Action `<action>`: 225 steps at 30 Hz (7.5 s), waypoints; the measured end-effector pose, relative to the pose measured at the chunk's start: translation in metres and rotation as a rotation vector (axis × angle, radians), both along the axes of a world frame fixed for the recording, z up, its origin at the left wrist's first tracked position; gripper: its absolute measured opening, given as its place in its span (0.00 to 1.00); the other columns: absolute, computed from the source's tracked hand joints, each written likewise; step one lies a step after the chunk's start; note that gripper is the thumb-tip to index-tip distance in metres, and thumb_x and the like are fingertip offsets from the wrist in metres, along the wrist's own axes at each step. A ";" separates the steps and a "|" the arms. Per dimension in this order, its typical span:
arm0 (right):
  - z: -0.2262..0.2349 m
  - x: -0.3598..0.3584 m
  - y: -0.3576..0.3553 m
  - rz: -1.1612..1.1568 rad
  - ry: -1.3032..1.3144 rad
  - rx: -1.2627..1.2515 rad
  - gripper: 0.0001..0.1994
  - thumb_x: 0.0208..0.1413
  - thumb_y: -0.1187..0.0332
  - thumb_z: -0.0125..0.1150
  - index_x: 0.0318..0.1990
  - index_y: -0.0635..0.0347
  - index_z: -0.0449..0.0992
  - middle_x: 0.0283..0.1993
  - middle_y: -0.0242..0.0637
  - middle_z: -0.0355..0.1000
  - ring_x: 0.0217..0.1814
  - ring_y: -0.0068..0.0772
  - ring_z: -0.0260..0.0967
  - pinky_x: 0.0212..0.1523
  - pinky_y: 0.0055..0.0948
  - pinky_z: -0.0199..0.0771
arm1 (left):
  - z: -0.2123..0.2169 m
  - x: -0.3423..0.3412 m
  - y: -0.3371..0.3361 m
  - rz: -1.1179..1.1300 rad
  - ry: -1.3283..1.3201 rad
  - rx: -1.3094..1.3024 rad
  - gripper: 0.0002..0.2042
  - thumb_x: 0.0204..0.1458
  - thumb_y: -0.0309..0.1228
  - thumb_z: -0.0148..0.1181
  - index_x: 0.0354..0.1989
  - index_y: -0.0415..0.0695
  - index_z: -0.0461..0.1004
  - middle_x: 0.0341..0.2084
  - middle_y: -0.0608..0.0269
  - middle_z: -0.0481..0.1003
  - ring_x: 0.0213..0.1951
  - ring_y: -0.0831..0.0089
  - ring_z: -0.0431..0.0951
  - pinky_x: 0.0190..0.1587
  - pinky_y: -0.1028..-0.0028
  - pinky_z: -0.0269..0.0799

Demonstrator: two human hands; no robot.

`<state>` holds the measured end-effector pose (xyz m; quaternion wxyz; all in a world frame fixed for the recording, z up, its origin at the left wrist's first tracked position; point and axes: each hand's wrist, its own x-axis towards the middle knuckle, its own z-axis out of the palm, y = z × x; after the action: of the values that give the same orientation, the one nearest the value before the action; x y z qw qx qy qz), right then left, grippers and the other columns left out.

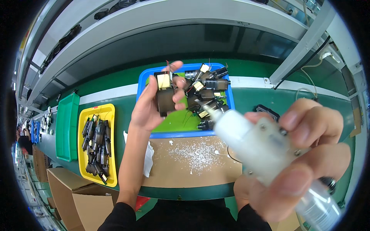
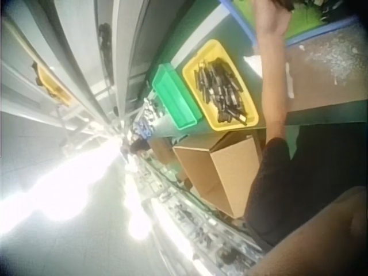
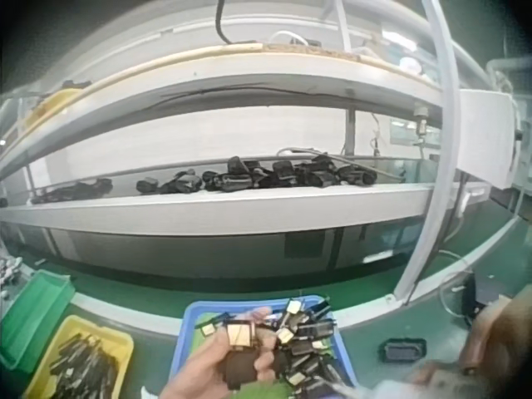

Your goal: The person repeatedly picks up small black cylindrical electronic components from a blue tray and applies a clear liquid from a syringe-like dispenser into the open end of each component. After application, the person places the treated component into a yellow tray. The process is repeated for multiple units throughout the clip.

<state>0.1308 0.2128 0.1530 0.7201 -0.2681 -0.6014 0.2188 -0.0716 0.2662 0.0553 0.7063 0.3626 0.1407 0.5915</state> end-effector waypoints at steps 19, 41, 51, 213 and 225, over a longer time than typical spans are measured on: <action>-0.015 -0.032 -0.010 0.157 -0.218 -0.045 0.15 0.50 0.56 0.56 0.27 0.51 0.57 0.34 0.35 0.53 0.38 0.28 0.55 0.31 0.31 0.81 | 0.025 0.000 -0.034 -0.077 0.220 0.177 0.40 0.37 0.55 0.64 0.45 0.25 0.65 0.23 0.54 0.70 0.25 0.73 0.70 0.28 0.78 0.63; -0.022 -0.035 -0.005 0.274 -0.207 0.034 0.13 0.50 0.59 0.56 0.28 0.52 0.58 0.35 0.36 0.54 0.36 0.27 0.56 0.30 0.27 0.80 | 0.028 -0.010 -0.039 -0.151 0.212 0.166 0.38 0.35 0.48 0.68 0.44 0.23 0.66 0.30 0.52 0.71 0.28 0.75 0.71 0.31 0.79 0.65; -0.023 -0.031 -0.007 0.269 -0.257 0.018 0.13 0.51 0.59 0.56 0.29 0.52 0.58 0.36 0.36 0.54 0.37 0.27 0.56 0.30 0.28 0.80 | 0.012 -0.017 -0.027 -0.331 0.081 0.402 0.28 0.45 0.29 0.63 0.54 0.31 0.61 0.50 0.39 0.64 0.38 0.72 0.68 0.44 0.75 0.65; -0.013 -0.017 -0.007 0.347 -0.208 0.074 0.11 0.50 0.60 0.55 0.29 0.52 0.59 0.34 0.32 0.52 0.37 0.31 0.53 0.33 0.32 0.67 | 0.003 -0.006 -0.032 -0.361 -0.010 0.264 0.29 0.52 0.37 0.51 0.58 0.29 0.55 0.50 0.40 0.63 0.34 0.71 0.70 0.32 0.77 0.64; -0.011 -0.018 -0.013 0.322 -0.270 0.041 0.12 0.52 0.58 0.55 0.29 0.50 0.60 0.35 0.32 0.51 0.38 0.31 0.53 0.33 0.31 0.68 | 0.000 -0.007 -0.029 -0.373 0.007 0.409 0.29 0.50 0.38 0.55 0.56 0.30 0.58 0.52 0.35 0.62 0.49 0.61 0.69 0.38 0.73 0.67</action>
<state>0.1127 0.1997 0.1421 0.5940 -0.1810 -0.7319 0.2807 -0.0791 0.2373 0.0552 0.7148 0.5194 -0.0484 0.4658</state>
